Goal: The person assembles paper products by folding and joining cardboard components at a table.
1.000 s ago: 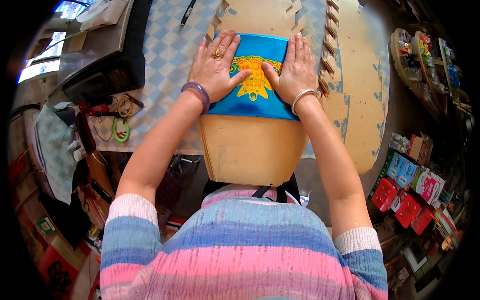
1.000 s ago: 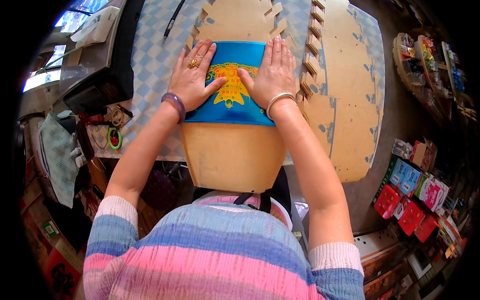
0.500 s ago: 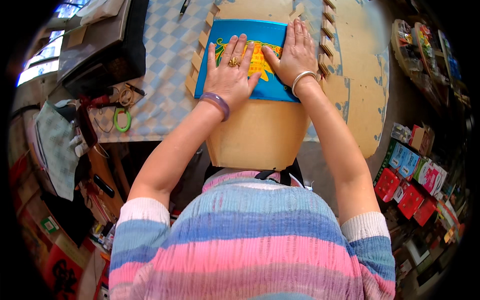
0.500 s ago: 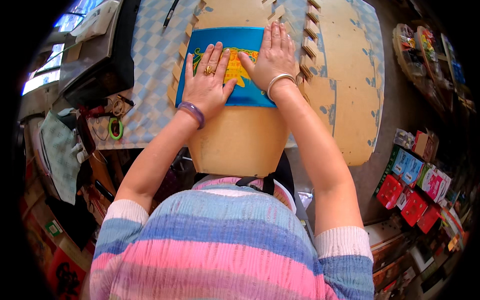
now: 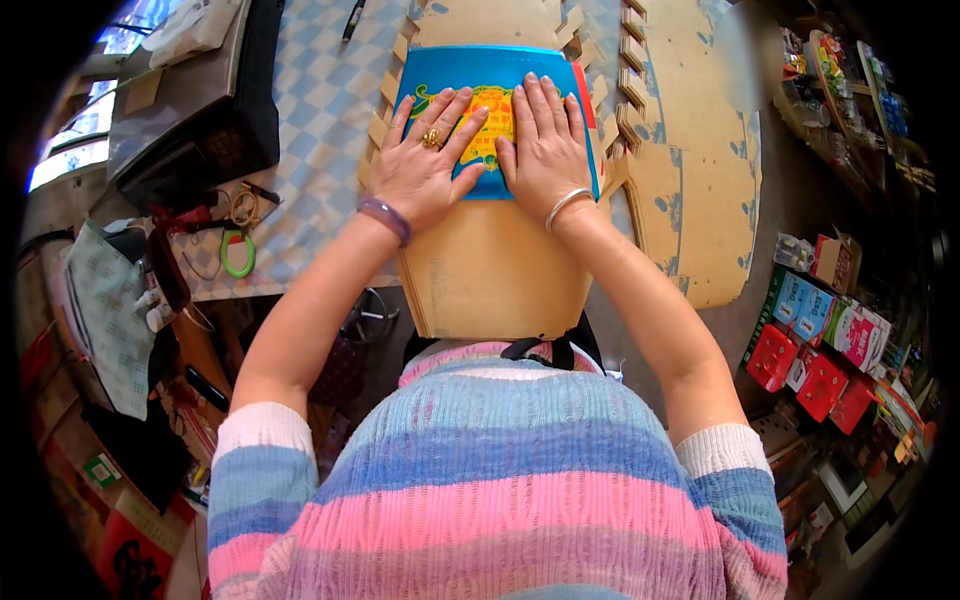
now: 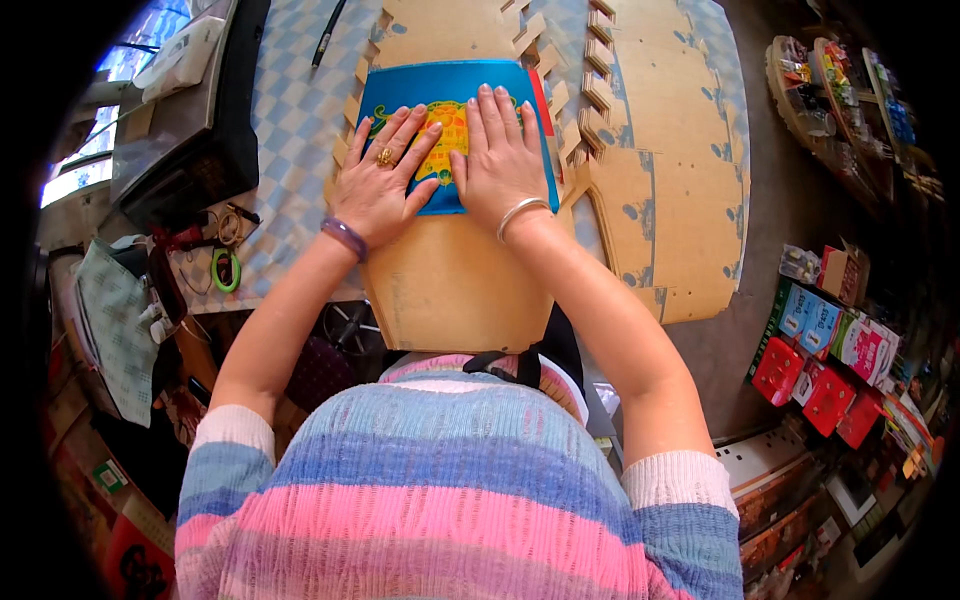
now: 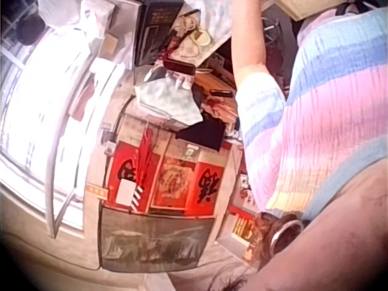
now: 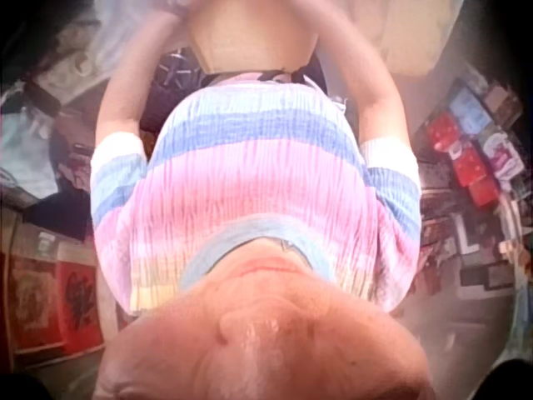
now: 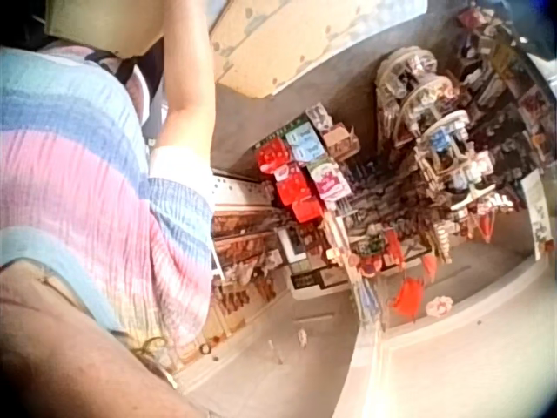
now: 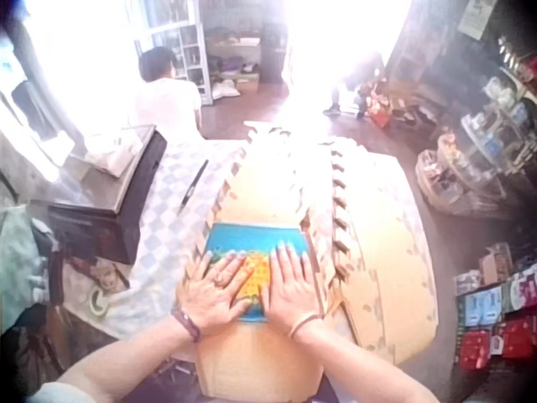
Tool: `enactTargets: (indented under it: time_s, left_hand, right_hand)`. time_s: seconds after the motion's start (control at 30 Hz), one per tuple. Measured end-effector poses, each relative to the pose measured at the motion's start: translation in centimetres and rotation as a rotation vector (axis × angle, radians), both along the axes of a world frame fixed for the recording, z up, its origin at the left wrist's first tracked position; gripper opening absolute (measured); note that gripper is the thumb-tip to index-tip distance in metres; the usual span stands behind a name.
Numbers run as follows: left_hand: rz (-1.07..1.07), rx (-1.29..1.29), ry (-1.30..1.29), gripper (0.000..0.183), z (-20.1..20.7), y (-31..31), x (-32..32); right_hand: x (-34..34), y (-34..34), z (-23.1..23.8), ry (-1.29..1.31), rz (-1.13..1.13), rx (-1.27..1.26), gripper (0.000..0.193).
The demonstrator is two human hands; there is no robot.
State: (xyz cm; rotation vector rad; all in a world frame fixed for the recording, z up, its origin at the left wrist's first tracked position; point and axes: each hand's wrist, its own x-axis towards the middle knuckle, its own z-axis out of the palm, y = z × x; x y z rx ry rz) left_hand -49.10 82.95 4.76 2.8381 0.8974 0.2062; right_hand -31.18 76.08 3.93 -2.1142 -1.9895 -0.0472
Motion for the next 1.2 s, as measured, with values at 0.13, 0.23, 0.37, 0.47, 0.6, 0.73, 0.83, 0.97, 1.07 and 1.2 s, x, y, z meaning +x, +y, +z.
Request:
enactTargets:
  time_s: [0.13,0.23,0.37,0.47,0.6,0.73,0.83,0.97,1.07,1.2]
  left_hand:
    - [0.005,0.015,-0.033,0.060,0.2,0.1,0.1]
    - [0.038,0.004,-0.146,0.060,0.1,0.5,0.0]
    - [0.291,-0.038,-0.482,0.058,-0.8,0.9,-1.9]
    - [0.498,-0.275,-0.736,0.057,-0.9,-0.2,-2.7]
    - [0.584,-0.346,-0.788,0.053,-0.8,-1.7,-3.2]
    - [0.631,-0.624,-0.977,0.038,-2.3,-2.2,-4.4]
    - [0.650,-0.763,-1.076,0.033,-1.5,-2.9,-4.1]
    - [0.685,-0.897,-1.464,0.034,-0.1,-2.6,-3.6]
    - [0.741,-0.802,-1.730,0.036,0.4,-1.8,-3.6]
    - [0.554,-0.797,-2.103,0.017,3.1,-1.1,-2.5]
  right_hand:
    - [0.0,-0.1,0.0,0.049,0.008,0.041,0.059]
    - [0.6,-0.1,-0.1,0.165,0.027,0.118,0.055]
    - [3.0,-1.3,2.2,0.278,-0.048,0.416,0.054]
    - [5.7,-2.5,1.6,0.263,-0.270,0.326,0.045]
    - [6.9,-3.9,1.7,0.346,-0.230,0.277,0.029]
    - [7.2,-6.2,2.6,0.676,-0.212,0.152,0.015]
    - [7.5,-6.6,3.2,0.816,-0.215,0.130,0.009]
    - [6.1,-2.2,10.9,0.608,0.121,0.415,0.006]
    - [2.6,2.4,19.9,0.208,0.631,0.670,0.018]
    - [-2.8,4.0,26.7,0.008,1.225,0.878,0.016]
